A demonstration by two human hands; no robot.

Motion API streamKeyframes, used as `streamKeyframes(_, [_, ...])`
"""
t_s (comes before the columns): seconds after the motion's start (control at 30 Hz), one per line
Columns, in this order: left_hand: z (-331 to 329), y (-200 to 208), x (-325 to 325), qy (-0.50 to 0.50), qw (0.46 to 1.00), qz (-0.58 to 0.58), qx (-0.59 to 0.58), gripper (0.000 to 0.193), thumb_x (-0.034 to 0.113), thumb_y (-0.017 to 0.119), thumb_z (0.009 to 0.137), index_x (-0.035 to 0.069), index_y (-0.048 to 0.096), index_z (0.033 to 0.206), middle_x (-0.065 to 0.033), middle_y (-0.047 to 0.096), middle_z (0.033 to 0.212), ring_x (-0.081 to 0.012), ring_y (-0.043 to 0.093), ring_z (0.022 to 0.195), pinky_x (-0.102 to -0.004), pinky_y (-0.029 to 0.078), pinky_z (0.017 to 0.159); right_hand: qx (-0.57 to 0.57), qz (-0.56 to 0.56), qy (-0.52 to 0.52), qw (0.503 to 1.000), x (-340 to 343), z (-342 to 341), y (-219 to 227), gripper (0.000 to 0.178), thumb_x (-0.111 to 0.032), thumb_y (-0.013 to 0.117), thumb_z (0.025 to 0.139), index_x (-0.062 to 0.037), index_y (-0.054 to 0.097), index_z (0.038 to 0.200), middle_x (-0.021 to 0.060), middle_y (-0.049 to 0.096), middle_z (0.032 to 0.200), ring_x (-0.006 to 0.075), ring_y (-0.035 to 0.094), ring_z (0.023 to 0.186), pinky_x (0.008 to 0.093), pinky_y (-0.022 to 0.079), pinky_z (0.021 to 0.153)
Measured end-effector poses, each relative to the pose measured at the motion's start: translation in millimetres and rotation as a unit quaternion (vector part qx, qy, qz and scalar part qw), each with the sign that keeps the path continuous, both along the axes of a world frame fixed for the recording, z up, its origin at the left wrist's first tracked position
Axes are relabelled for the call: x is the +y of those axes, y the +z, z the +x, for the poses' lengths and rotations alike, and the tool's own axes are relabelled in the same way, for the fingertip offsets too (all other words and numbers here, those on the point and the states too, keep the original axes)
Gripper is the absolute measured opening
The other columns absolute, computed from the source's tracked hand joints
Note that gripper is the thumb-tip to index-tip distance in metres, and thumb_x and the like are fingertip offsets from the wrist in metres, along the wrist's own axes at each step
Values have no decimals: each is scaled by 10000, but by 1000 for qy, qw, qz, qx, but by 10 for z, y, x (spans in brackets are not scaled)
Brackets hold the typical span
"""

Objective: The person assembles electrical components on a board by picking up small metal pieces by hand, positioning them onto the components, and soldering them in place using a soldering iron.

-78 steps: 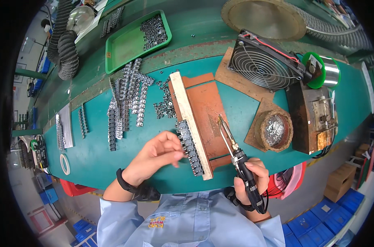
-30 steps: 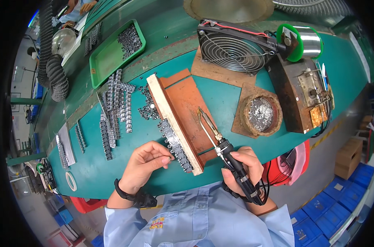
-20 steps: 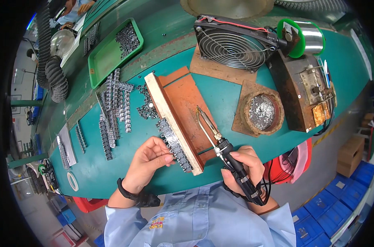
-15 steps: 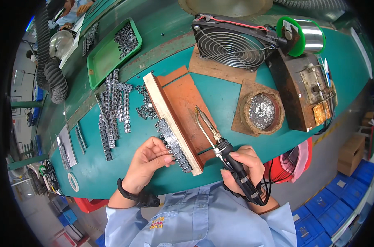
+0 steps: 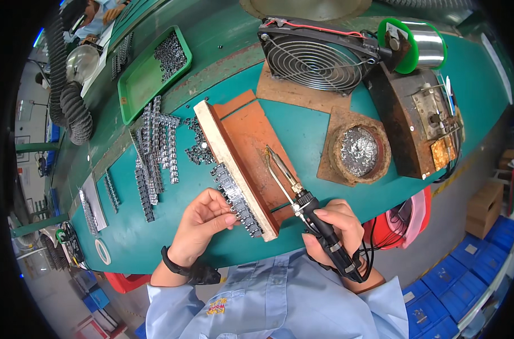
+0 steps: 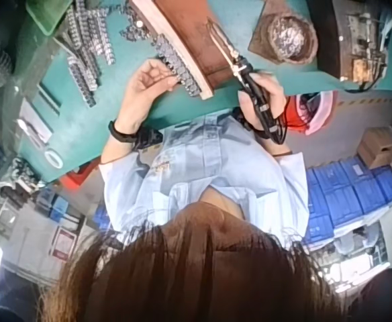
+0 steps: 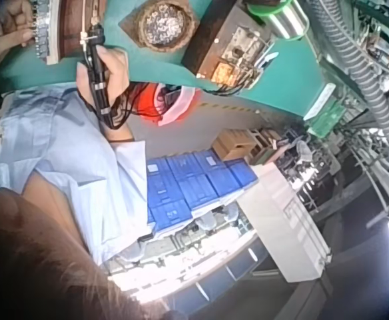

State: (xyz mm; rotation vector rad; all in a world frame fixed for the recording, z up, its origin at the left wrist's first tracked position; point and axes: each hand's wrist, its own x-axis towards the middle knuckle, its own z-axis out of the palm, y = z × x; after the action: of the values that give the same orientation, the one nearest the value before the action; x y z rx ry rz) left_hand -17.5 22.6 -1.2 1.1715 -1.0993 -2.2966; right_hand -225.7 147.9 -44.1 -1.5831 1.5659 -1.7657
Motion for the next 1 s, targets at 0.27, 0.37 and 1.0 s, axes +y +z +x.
streamKeyframes(0.27, [6, -11, -19, -2, 1000, 8, 11, 174, -24, 600, 787, 59, 461, 851, -23, 574, 781, -102, 561, 718, -216, 450, 678, -64, 20, 26, 997, 97, -26, 20, 398, -116, 698, 672, 9, 493, 990, 81, 553, 745, 199, 524, 609, 315, 411, 599])
streamKeyframes(0.37, [15, -26, -3, 8, 1000, 13, 19, 172, -23, 601, 788, 61, 463, 847, -24, 579, 790, -98, 562, 722, -213, 449, 675, -101, 26, 44, 994, 152, -57, 120, 390, -152, 713, 662, 2, 516, 961, 68, 561, 702, 191, 524, 581, 312, 406, 606])
streamKeyframes(1.0, [47, -111, 51, 21, 996, 6, 81, 173, -25, 590, 800, 66, 453, 853, -21, 577, 837, -77, 547, 767, -208, 441, 682, 8, 44, 123, 991, 128, -9, 300, 329, -292, 700, 669, -44, 564, 837, 19, 533, 521, 144, 475, 429, 291, 389, 528])
